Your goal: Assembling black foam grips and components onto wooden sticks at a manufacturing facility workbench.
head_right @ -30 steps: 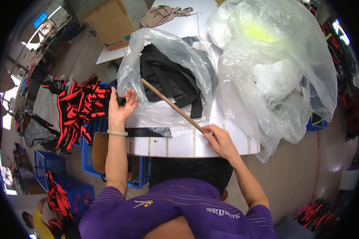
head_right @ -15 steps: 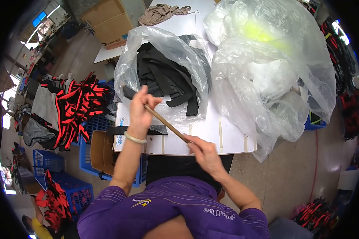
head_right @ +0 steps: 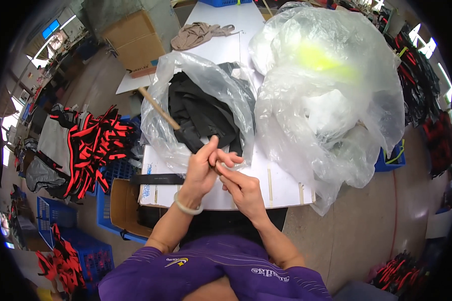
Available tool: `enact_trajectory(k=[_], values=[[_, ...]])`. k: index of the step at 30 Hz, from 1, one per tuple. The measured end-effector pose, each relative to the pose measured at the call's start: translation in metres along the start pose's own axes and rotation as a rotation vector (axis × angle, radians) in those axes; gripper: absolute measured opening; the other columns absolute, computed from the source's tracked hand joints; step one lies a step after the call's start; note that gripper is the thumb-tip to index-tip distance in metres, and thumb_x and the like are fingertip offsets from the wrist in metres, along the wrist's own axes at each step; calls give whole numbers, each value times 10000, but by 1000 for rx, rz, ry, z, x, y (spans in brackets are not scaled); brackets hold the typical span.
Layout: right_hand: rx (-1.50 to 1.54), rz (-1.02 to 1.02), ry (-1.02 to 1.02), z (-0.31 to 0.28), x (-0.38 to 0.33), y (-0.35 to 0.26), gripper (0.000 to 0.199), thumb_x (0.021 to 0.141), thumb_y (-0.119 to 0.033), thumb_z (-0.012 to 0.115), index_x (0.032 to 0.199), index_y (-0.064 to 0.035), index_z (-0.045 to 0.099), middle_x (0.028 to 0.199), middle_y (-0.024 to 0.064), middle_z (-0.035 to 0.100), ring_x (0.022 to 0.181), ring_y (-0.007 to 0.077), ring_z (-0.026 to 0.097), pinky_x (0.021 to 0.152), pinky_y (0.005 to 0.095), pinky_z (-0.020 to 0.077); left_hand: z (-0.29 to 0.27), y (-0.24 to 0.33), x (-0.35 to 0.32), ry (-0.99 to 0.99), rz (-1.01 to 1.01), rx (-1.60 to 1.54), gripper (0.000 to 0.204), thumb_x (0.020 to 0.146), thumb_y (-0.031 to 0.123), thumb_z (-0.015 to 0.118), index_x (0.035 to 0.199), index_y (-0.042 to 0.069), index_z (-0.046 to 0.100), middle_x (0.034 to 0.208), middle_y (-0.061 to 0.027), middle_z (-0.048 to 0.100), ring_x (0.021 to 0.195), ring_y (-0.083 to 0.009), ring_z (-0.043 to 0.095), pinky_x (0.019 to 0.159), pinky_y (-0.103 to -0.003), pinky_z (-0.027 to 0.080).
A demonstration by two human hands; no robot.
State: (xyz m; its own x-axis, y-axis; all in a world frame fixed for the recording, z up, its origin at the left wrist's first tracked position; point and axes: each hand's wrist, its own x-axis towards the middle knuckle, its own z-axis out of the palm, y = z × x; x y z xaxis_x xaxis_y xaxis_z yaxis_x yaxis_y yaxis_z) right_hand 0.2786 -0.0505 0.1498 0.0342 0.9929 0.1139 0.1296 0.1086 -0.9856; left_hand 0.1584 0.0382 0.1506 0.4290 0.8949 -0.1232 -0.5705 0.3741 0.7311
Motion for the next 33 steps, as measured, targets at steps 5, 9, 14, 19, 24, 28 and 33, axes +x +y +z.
enact_trajectory(k=[5,9,14,19,24,28,33], values=[[58,144,-98,-40,-36,18,272,861,-2,580,1128,-1,635,690,34,595,546,57,491,476,193,371,-32,82,10,150,257,-30,464,959,328,456,549,119,401,615,-181,617,788,-322,653,922,-440,394],[325,294,11,-3,-26,6,287,875,-15,573,1159,2,611,689,28,570,547,41,461,467,164,337,-15,47,18,-17,360,87,495,987,323,396,536,119,398,495,-110,528,700,-322,651,968,-464,370],[570,290,-32,9,-6,2,304,882,-15,560,1183,30,578,683,44,566,501,39,418,429,174,285,2,34,3,-61,332,79,515,992,348,358,527,128,383,494,-97,516,668,-306,636,992,-448,335],[489,235,-77,-22,-28,28,277,887,-10,546,1156,41,588,687,60,569,471,35,393,414,173,277,-8,62,14,-141,313,1,545,964,467,371,548,117,404,527,-116,547,677,-308,637,979,-445,339],[803,360,-170,-13,-32,30,314,899,-36,528,1204,35,547,682,83,545,451,37,352,398,165,261,-5,52,17,-218,367,-196,713,785,785,245,542,127,372,439,-60,438,531,-277,571,957,-445,365],[863,405,-215,-7,-34,32,333,909,-71,523,1229,22,525,675,79,530,447,40,339,394,171,257,3,57,11,-300,397,-249,665,877,686,239,572,112,381,435,-38,361,487,-218,450,908,-426,400],[929,494,-287,-13,-37,36,323,919,-110,518,1224,-4,528,662,60,515,443,51,336,394,181,263,7,59,1,-66,376,-394,519,970,502,298,864,50,530,631,-43,419,577,-196,426,853,-411,416]])
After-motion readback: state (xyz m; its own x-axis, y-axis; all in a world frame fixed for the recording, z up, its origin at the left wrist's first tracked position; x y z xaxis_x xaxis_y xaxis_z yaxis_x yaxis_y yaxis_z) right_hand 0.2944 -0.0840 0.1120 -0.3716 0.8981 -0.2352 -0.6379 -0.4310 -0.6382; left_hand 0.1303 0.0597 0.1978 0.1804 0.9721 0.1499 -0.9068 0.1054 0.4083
